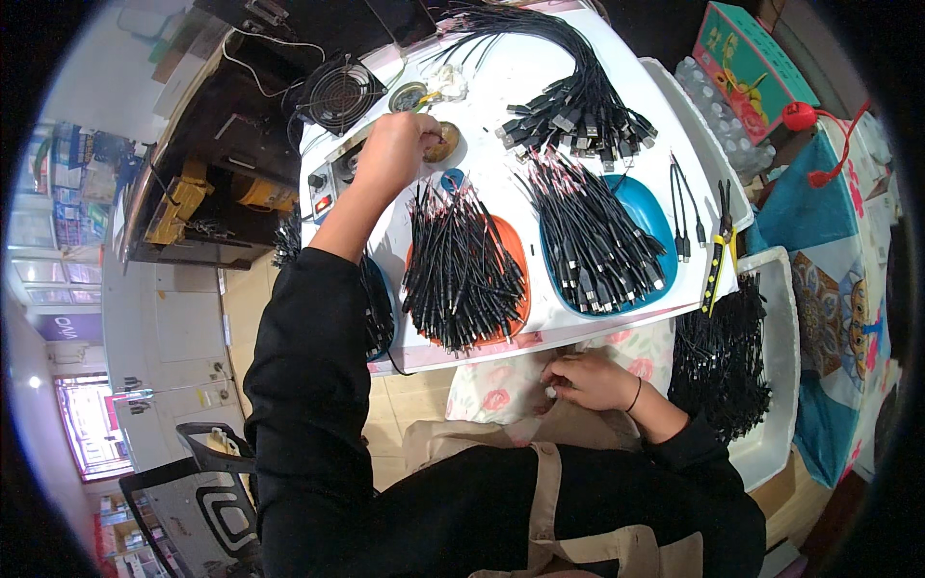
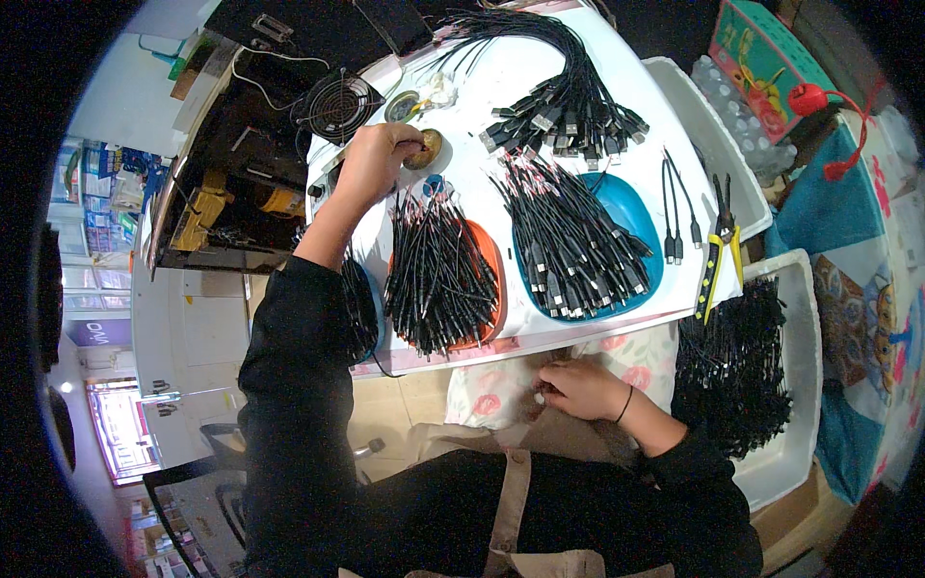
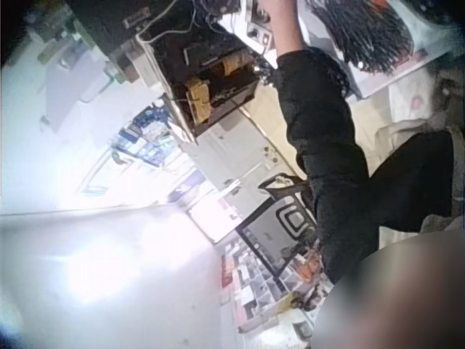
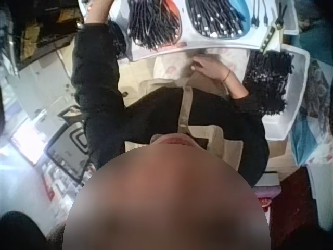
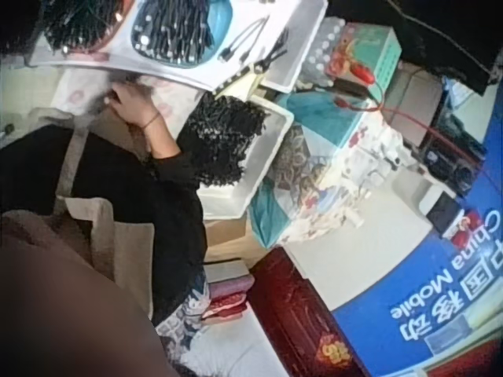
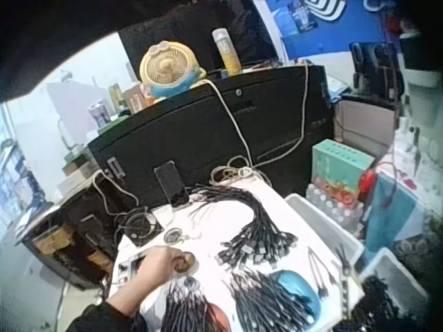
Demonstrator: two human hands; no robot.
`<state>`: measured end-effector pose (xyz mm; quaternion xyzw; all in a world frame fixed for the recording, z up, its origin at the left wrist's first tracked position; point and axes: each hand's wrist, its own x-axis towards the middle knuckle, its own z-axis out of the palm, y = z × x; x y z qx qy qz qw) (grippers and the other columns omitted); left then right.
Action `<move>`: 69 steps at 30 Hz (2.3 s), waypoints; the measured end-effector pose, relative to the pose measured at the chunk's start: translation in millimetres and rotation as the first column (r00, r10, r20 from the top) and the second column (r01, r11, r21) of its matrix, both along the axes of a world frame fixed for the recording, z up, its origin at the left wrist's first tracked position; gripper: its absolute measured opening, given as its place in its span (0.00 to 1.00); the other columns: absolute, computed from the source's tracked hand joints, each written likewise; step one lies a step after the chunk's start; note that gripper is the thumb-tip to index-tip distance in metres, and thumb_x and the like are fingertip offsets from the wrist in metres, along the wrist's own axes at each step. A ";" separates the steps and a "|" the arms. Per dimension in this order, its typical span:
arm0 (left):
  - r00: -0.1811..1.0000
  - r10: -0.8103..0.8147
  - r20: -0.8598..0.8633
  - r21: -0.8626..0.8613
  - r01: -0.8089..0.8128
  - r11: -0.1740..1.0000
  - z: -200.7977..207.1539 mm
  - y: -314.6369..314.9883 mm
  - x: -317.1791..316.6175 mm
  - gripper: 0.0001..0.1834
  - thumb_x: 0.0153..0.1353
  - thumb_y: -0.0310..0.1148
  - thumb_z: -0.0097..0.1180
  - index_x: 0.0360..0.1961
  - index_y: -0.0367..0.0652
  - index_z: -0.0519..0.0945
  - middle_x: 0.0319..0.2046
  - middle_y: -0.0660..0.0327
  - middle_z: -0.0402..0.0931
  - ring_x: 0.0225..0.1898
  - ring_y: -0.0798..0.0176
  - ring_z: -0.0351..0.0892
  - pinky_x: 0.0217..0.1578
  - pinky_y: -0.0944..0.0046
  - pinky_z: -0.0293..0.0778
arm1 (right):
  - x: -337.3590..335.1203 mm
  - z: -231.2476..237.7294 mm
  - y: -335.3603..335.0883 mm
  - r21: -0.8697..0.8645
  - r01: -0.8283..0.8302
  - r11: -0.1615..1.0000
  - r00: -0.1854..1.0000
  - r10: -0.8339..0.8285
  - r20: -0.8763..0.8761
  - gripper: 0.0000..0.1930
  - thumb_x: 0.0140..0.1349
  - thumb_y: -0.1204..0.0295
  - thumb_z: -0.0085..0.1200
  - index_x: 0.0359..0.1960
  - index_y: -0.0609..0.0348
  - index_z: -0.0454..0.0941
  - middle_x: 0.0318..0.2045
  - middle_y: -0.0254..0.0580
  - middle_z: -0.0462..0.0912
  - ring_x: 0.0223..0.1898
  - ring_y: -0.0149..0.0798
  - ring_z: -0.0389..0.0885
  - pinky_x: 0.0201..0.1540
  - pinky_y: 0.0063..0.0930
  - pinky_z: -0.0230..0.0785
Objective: The person sits on the floor and repeatedly picks black wires from trays, attaches small white cylindrical components to the wire ends, and places the assembled units into a white bin. The person handles wires and components by hand throughout the clip.
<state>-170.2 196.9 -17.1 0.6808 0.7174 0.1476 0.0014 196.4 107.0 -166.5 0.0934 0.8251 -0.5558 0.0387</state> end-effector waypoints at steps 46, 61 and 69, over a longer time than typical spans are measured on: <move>0.936 0.202 -0.288 0.003 -0.210 0.978 25.2 -62.5 -69.5 0.06 0.51 0.24 0.56 0.30 0.34 0.80 0.30 0.46 0.74 0.35 0.41 0.77 0.37 0.49 0.72 | 1.2 -11.3 -22.4 0.502 0.113 0.857 0.992 -0.127 -0.007 0.11 0.54 0.66 0.55 0.31 0.60 0.72 0.30 0.48 0.78 0.38 0.50 0.77 0.43 0.41 0.70; 0.926 0.196 -0.321 0.027 -0.198 0.980 25.8 -58.7 -64.2 0.05 0.47 0.19 0.55 0.27 0.34 0.80 0.32 0.45 0.75 0.35 0.42 0.78 0.37 0.51 0.74 | 4.4 -17.5 -22.0 0.519 0.109 0.848 0.993 -0.116 -0.018 0.10 0.54 0.66 0.55 0.31 0.61 0.72 0.31 0.48 0.77 0.38 0.49 0.76 0.43 0.39 0.70; 0.947 0.271 0.172 0.210 -0.304 0.929 90.0 -112.0 -8.7 0.06 0.51 0.25 0.62 0.30 0.34 0.83 0.24 0.52 0.78 0.26 0.58 0.78 0.29 0.63 0.72 | 5.9 26.6 -17.5 0.295 0.139 0.946 0.990 -0.134 -0.036 0.07 0.57 0.70 0.52 0.33 0.61 0.73 0.32 0.49 0.78 0.36 0.52 0.77 0.40 0.41 0.71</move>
